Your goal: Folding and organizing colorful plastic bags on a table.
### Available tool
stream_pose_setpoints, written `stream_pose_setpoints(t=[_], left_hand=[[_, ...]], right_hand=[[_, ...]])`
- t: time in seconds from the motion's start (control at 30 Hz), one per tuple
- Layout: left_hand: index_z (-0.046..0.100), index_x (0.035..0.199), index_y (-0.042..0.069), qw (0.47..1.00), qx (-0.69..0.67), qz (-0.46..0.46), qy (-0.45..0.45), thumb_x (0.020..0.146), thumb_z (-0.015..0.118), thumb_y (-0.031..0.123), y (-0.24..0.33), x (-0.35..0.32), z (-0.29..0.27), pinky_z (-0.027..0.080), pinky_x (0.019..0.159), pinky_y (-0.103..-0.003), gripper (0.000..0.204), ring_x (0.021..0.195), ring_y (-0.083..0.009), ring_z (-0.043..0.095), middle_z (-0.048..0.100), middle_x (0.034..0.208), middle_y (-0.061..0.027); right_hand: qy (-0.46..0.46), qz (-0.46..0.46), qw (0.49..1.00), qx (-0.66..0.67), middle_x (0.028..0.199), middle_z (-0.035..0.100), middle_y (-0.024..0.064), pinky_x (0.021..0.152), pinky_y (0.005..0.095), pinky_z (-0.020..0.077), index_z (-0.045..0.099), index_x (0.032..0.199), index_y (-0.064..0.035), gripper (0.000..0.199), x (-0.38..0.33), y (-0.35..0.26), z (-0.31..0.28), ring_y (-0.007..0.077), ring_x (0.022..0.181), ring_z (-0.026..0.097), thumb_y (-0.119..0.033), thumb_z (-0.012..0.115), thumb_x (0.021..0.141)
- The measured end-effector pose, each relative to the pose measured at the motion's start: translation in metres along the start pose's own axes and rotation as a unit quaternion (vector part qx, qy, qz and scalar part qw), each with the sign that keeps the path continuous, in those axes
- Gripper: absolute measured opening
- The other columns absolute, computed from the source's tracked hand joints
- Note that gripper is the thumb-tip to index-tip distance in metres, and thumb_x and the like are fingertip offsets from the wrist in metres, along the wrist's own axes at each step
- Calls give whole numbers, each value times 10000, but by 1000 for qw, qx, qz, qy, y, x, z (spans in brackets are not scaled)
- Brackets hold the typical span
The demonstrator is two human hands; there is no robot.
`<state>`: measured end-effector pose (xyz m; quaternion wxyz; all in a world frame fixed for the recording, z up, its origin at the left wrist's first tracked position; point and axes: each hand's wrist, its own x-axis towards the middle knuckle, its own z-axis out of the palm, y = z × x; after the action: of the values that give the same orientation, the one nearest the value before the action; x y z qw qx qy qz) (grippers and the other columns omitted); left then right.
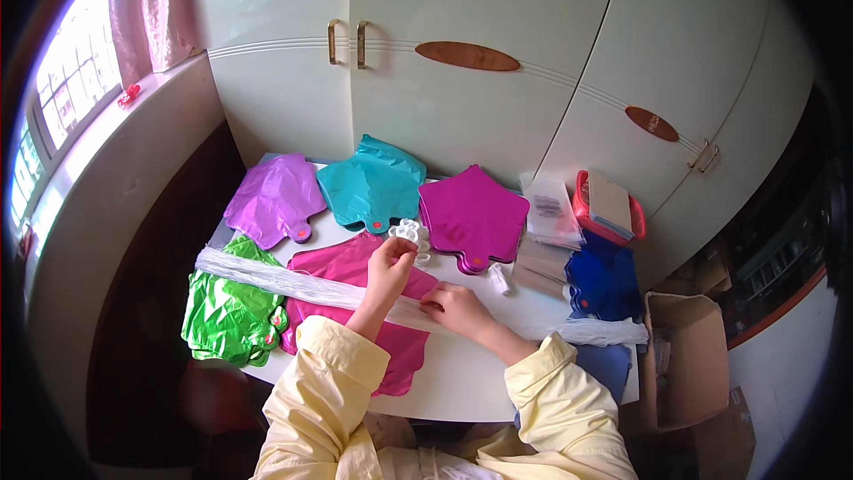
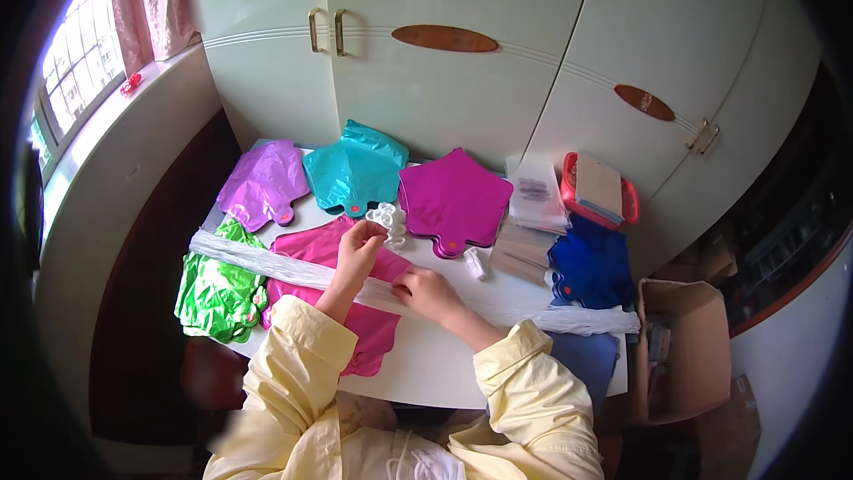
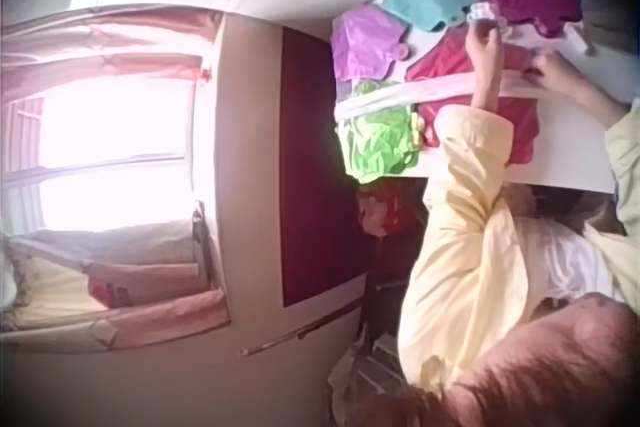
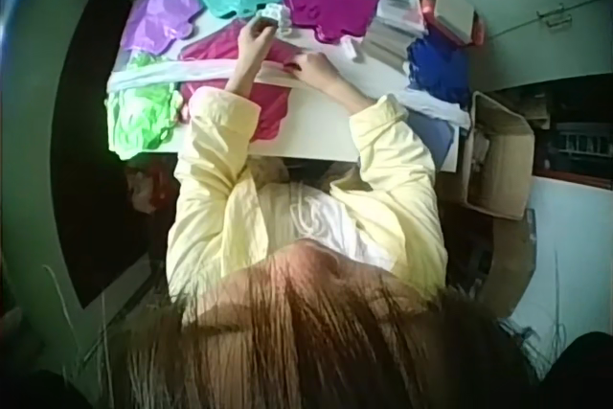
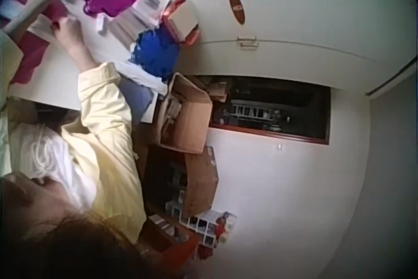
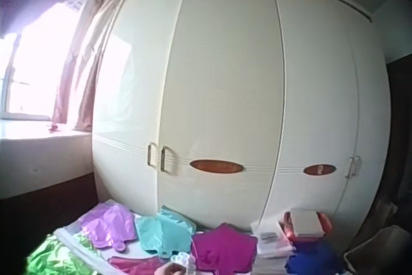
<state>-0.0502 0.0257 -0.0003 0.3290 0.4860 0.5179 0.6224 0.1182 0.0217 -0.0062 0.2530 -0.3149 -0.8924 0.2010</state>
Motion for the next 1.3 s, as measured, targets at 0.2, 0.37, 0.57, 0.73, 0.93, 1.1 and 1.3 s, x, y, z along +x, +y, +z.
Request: stream_pose_setpoints(t=[0.2, 0.37, 0.57, 0.73, 0.93, 1.1, 1.3], left_hand=[[589, 853, -7, 1000, -15, -16, -14, 778, 549, 12, -2, -3, 4, 415, 666, -217, 87, 738, -77, 536, 599, 776, -15], [603, 858, -18, 1000, 9, -2, -25, 772, 548, 34, 1, -6, 8, 456, 663, -237, 115, 727, -95, 575, 625, 769, -54], [608, 863, -10, 994, 75, 15, -81, 761, 567, 59, 3, -9, 6, 467, 622, -259, 130, 671, -129, 593, 637, 747, -76], [604, 866, -11, 986, 110, 27, -120, 758, 575, 74, 8, -12, 8, 481, 621, -283, 140, 647, -170, 604, 652, 766, -108], [600, 853, -18, 967, 175, 53, -178, 733, 591, 96, 28, -15, 6, 495, 642, -290, 165, 660, -181, 628, 649, 746, -109], [595, 829, -11, 956, 162, 28, -242, 698, 566, 88, 32, -14, 1, 501, 649, -288, 167, 668, -191, 645, 650, 718, -105], [560, 959, 10, 941, 161, 18, -297, 664, 580, 84, 29, -15, -1, 502, 629, -302, 304, 663, -204, 650, 652, 717, -113]], right_hand=[[61, 3, 998, -8, 761, 624, 101, 655, 392, 508, 655, 786, -78, 74, -6, -2, 5, 284, 726, 617, -141, 648, 747], [78, 3, 997, 7, 731, 628, 96, 635, 393, 504, 650, 788, -77, 71, -8, 3, 5, 274, 713, 618, -137, 644, 750], [69, -1, 997, -37, 703, 628, 76, 608, 383, 499, 642, 772, -96, 42, -7, -5, 0, 248, 684, 617, -134, 632, 756], [64, -6, 997, -49, 678, 619, 68, 603, 386, 494, 622, 760, -95, 54, -10, -5, -2, 246, 677, 607, -130, 639, 722], [59, 31, 997, -49, 666, 600, 44, 637, 365, 490, 596, 727, -92, 100, -8, -6, -6, 237, 722, 583, -120, 661, 657], [24, 60, 998, 12, 665, 590, 59, 648, 373, 479, 579, 708, -69, 121, -8, -2, -12, 248, 708, 573, -129, 661, 642], [42, 74, 995, 49, 692, 600, 104, 641, 349, 467, 582, 764, -33, 144, -4, 1, -18, 254, 677, 576, -122, 647, 672]])
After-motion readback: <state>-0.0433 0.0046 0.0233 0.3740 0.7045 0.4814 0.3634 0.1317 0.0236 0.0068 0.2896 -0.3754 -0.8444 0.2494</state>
